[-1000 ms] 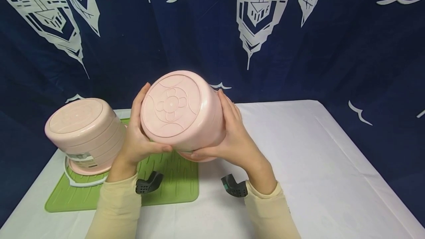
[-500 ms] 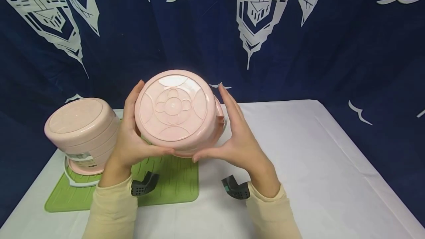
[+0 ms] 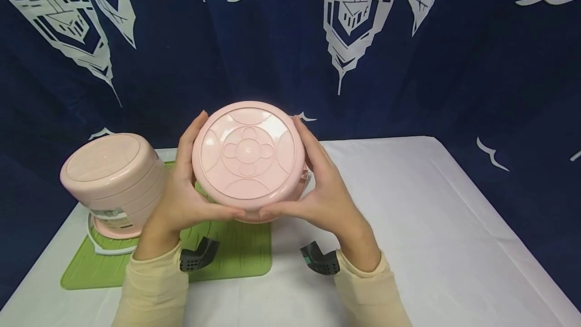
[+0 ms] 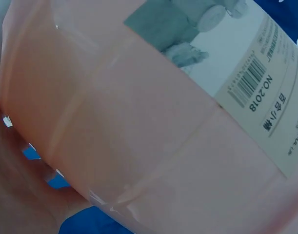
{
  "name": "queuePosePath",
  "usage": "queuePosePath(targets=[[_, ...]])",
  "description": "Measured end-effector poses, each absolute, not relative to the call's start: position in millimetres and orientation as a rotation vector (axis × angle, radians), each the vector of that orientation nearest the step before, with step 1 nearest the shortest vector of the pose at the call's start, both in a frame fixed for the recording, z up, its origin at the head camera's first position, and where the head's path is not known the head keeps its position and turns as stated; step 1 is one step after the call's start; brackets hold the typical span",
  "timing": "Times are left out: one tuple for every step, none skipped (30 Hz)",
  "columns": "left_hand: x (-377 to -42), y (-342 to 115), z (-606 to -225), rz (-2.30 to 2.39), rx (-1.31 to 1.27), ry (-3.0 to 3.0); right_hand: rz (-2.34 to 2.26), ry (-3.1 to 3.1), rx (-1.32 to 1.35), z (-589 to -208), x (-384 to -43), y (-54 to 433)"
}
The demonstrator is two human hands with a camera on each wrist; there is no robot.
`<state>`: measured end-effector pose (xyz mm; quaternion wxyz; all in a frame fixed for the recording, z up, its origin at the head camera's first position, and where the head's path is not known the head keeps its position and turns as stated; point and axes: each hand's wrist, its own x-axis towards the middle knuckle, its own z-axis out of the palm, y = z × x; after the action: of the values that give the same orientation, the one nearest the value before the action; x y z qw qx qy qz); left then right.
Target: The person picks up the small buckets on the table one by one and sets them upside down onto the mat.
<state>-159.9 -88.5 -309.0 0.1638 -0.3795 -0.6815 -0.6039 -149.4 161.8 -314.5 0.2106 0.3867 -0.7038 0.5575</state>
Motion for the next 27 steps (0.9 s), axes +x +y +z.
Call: queuePosePath(targets=[[-159.4,-88.5,-308.4,-1.725,-1.075,-1.952,1.557,-1.963,1.063,-314.6,-149.2,161.7],[-158.9,-88.6,-307.6,-1.732,-1.07,-1.961,1.561,-1.966,1.053,-314.7,-149.1,161.6],[-158.3,-88.8,-307.0,-1.732,-1.061,-1.972,1.565,-1.969,1.045,-314.7,-149.0,161.4],[-157.6,-89.0,-306.2,-1.729,-1.052,-1.982,1.567,-1.971,1.038,-314.6,-148.8,161.2],[-156.8,-89.3,-305.2,-1.723,-1.044,-1.989,1.573,-1.975,1.033,-314.6,-148.5,161.1],[-155.8,-89.6,-304.0,-1.718,-1.039,-1.996,1.578,-1.977,1.029,-314.3,-148.1,160.8],[-154.1,-90.0,-302.6,-1.721,-1.03,-2.001,1.584,-1.976,1.028,-313.8,-147.5,160.4],[-152.2,-90.6,-300.9,-1.721,-1.02,-2.008,1.587,-1.974,1.026,-313.3,-146.8,159.7],[-150.3,-91.3,-299.2,-1.711,-1.01,-2.016,1.594,-1.971,1.025,-312.7,-145.8,158.7],[-148.1,-91.9,-296.9,-1.706,-1.004,-2.02,1.6,-1.969,1.02,-312.0,-144.6,157.3],[-145.8,-92.6,-294.7,-1.7,-0.994,-2.023,1.609,-1.962,1.017,-311.0,-143.1,155.5],[-143.5,-93.4,-292.1,-1.691,-0.979,-2.028,1.615,-1.949,1.013,-310.0,-141.4,153.5],[-141.1,-94.2,-289.3,-1.681,-0.962,-2.032,1.623,-1.935,1.011,-308.9,-139.7,151.1],[-139.1,-95.2,-286.5,-1.666,-0.947,-2.036,1.632,-1.921,1.008,-307.8,-138.3,148.5],[-137.1,-96.2,-283.7,-1.657,-0.933,-2.039,1.642,-1.903,1.007,-306.8,-136.9,146.1],[-135.3,-97.1,-281.2,-1.647,-0.917,-2.044,1.652,-1.886,1.008,-306.0,-135.8,143.7],[-133.8,-98.0,-279.2,-1.635,-0.9,-2.051,1.663,-1.869,1.012,-305.4,-135.1,141.8],[-132.6,-98.9,-277.3,-1.624,-0.884,-2.063,1.671,-1.861,1.009,-305.1,-134.8,140.4],[-131.9,-99.6,-275.8,-1.615,-0.868,-2.076,1.681,-1.854,1.008,-304.9,-134.8,139.1],[-131.7,-100.2,-274.8,-1.606,-0.851,-2.092,1.683,-1.854,1.0,-305.1,-135.0,138.4],[-132.0,-100.5,-274.3,-1.6,-0.833,-2.111,1.685,-1.857,0.989,-305.4,-135.1,138.1],[-132.9,-100.4,-274.1,-1.59,-0.812,-2.131,1.685,-1.865,0.977,-306.0,-135.4,138.2],[-134.1,-100.0,-274.1,-1.578,-0.788,-2.155,1.683,-1.875,0.961,-306.6,-135.5,138.6],[-135.6,-99.4,-274.0,-1.572,-0.765,-2.176,1.68,-1.885,0.946,-307.2,-135.6,139.2],[-138.4,-98.7,-275.0,-1.564,-0.742,-2.196,1.674,-1.895,0.933,-307.6,-135.7,139.9],[-141.9,-98.3,-276.9,-1.559,-0.714,-2.215,1.664,-1.909,0.915,-308.1,-135.8,141.0],[-147.0,-98.3,-279.9,-1.557,-0.69,-2.229,1.659,-1.92,0.905,-308.4,-136.0,142.0]])
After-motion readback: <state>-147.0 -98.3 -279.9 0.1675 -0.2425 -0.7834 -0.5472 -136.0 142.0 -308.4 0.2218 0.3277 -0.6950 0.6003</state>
